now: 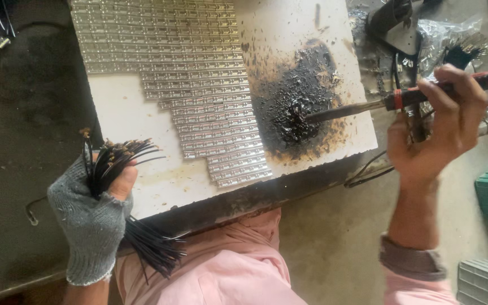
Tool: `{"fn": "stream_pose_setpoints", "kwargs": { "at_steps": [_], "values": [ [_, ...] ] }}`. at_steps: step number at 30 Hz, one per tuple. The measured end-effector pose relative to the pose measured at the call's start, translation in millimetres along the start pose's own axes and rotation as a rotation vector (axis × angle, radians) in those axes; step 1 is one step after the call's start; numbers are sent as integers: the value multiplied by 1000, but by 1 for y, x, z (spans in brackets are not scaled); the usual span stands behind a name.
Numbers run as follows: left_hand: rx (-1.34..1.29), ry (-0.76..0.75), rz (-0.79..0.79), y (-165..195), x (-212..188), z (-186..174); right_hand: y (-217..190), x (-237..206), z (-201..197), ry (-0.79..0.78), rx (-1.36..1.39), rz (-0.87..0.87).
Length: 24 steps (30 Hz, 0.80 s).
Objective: The person holds a bundle of black wires with metal connectors in their left hand and uses a soldering iron in their right hand to apply solder to the wire ends. The person repeatedly dips the wire ends into a solder pool on the work surface.
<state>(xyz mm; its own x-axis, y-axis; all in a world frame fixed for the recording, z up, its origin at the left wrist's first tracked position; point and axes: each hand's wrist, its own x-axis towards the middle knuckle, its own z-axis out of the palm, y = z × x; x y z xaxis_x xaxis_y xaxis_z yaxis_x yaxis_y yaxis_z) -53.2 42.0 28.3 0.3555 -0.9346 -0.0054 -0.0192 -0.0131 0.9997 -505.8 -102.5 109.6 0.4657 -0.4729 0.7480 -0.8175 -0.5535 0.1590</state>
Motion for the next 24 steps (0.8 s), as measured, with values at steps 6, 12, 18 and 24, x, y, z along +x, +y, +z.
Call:
{"fn": "stream_pose_setpoints", "kwargs": {
  "at_steps": [6, 12, 18, 24],
  "values": [
    [19, 22, -13, 8, 1, 5, -70, -9, 36, 341, 304, 260],
    [4, 23, -38, 9, 0, 6, -94, -14, 13, 306, 673, 605],
    [129, 16, 110, -5, 8, 1, -79, -26, -35, 62, 1018, 897],
    [257, 30, 150, -11, 12, 0, -69, -30, -31, 48, 1130, 842]
  ]
}}
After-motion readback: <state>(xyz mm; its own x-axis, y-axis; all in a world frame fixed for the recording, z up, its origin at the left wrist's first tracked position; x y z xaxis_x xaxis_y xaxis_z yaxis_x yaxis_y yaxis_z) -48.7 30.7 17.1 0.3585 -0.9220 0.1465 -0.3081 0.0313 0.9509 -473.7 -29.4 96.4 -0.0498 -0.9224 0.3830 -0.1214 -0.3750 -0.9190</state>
